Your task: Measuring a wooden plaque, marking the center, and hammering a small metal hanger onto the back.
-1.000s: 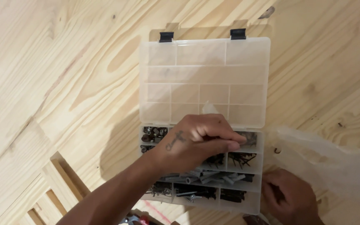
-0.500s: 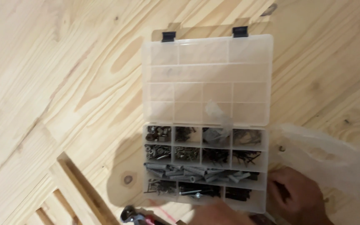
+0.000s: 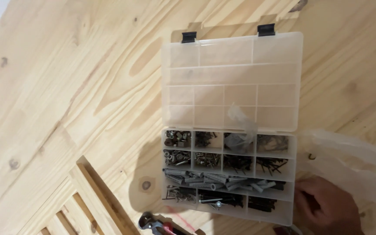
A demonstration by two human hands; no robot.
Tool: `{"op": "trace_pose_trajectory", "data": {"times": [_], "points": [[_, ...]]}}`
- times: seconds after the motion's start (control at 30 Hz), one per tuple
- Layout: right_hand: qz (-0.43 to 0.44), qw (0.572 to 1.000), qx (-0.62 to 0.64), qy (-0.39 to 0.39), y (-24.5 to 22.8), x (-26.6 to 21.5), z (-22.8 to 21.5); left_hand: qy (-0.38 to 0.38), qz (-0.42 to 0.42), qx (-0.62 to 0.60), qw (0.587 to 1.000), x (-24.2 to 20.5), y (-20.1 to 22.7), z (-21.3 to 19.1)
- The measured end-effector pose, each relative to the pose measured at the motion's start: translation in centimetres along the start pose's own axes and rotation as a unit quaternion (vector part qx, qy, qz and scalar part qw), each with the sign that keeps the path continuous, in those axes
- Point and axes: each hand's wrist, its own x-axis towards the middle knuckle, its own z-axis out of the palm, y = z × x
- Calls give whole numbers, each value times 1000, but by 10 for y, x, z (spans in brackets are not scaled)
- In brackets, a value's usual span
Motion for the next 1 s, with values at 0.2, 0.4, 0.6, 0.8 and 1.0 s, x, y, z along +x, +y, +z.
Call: {"op": "trace_pose_trajectory", "data": {"times": [0.2,0.4,0.6,0.8,1.0], "points": [[-117,987,41,105,8,-5,8,-45,-90,188,977,17,-38,6],[-135,986,50,80,0,-3,3,-104,-145,303,936,27,-108,6],[-182,977,60,89,-3,-2,0,-112,-108,387,909,54,-112,-1],[-178,978,56,91,-4,-3,0,-77,-118,439,888,67,-127,11],[-222,966,68,112,-12,-2,-5,-80,-131,438,886,73,-128,9]]}}
